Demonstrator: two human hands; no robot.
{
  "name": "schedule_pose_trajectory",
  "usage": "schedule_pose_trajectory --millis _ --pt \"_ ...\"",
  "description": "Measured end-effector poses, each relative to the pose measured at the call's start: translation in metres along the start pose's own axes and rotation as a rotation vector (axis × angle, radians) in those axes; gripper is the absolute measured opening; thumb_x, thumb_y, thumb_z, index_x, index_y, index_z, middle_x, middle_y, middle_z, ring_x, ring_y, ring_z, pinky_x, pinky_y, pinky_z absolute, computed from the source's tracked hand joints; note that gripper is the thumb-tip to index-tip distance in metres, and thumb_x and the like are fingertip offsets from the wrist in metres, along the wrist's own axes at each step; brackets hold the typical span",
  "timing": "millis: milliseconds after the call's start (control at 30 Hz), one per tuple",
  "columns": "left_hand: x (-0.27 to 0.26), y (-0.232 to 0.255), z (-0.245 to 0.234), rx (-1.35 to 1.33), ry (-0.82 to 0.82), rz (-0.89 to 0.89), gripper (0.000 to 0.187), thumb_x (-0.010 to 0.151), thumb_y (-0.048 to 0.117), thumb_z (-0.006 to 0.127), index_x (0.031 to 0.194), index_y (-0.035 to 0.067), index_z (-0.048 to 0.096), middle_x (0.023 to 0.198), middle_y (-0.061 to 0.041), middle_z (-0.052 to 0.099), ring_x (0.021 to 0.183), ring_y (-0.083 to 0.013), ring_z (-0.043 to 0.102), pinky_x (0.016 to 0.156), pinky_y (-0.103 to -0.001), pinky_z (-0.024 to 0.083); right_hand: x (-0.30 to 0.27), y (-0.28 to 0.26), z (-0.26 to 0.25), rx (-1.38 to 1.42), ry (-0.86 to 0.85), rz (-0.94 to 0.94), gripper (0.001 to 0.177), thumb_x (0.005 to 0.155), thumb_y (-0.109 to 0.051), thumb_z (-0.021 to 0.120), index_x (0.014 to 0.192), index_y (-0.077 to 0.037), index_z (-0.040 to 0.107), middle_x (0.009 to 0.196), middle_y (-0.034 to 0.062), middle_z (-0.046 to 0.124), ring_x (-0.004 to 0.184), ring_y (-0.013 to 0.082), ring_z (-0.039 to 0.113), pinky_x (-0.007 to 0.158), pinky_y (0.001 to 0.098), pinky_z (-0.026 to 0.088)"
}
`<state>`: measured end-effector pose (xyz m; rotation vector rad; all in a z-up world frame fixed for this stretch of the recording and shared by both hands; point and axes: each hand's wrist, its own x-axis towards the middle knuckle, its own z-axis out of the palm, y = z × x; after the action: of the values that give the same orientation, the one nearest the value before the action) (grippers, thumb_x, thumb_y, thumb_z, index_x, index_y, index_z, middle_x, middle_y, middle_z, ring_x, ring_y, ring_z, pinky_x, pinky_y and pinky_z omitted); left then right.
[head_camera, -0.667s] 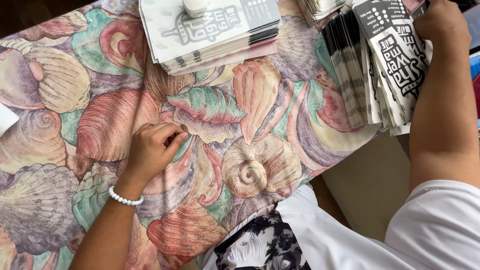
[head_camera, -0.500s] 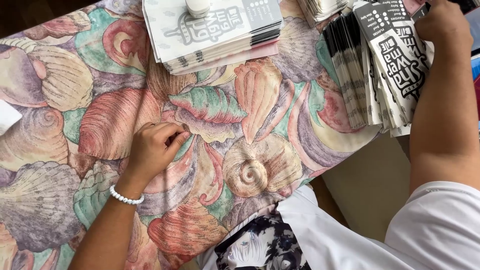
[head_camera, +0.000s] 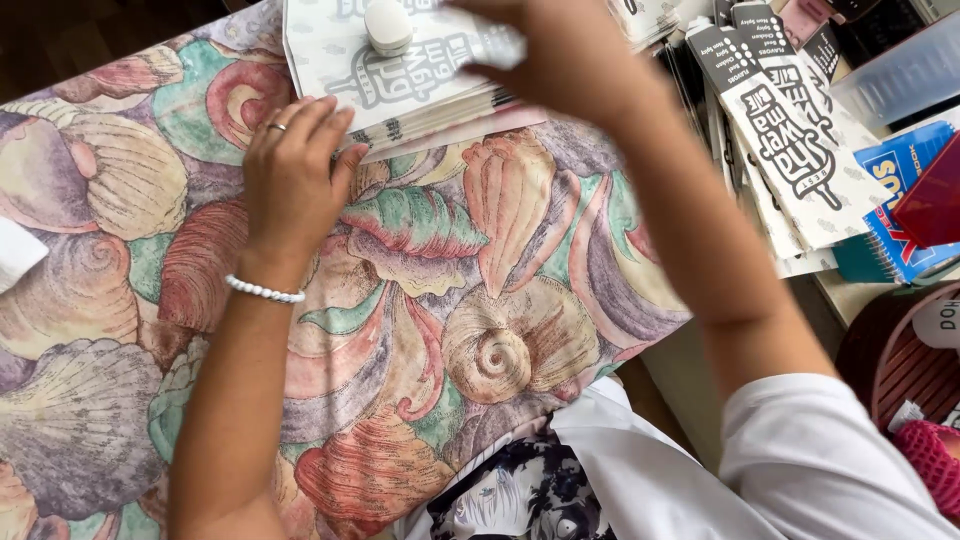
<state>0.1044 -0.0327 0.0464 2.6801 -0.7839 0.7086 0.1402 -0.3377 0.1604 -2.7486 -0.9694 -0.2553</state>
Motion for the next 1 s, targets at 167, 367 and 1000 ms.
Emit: schedule_pose_trajectory --millis 167,367,1000 --pt "-0.005 -0.002 0.015 -0.016 0.193 0.020 0.020 0.100 0.006 0.077 0.120 0.004 0.077 0.120 -0.017 0.076 0.111 -0.0345 0.071 0.097 -0.044 0.059 0.041 -0.048 0.087 0.166 -0.106 -0.147 0.051 0.095 -0.026 0.074 0.142 -0.012 0.059 0.145 0.0109 0.059 0.128 0.0299 0.057 0.110 0.0449 0.044" --pt "0.001 -0.005 0.011 -0.224 0.322 -0.029 0.013 0.093 -0.003 0.080 0.106 -0.002 0.079 0.107 -0.016 0.078 0.102 -0.0324 0.074 0.092 -0.041 0.060 0.052 -0.040 0.117 0.087 0.127 -0.282 0.024 0.096 -0.019 0.074 0.116 -0.006 0.077 0.118 0.0068 0.072 0.110 0.0310 0.062 0.083 0.0443 0.056" --pt "0.028 -0.022 0.008 -0.366 0.182 -0.238 0.038 0.079 -0.004 0.087 0.097 0.006 0.056 0.097 -0.007 0.062 0.080 -0.0191 0.062 0.068 -0.030 0.054 0.064 -0.012 0.131 0.741 0.371 0.130 0.010 0.097 -0.013 0.083 0.095 -0.003 0.080 0.078 -0.0021 0.073 0.070 0.0023 0.057 0.056 0.0212 0.047"
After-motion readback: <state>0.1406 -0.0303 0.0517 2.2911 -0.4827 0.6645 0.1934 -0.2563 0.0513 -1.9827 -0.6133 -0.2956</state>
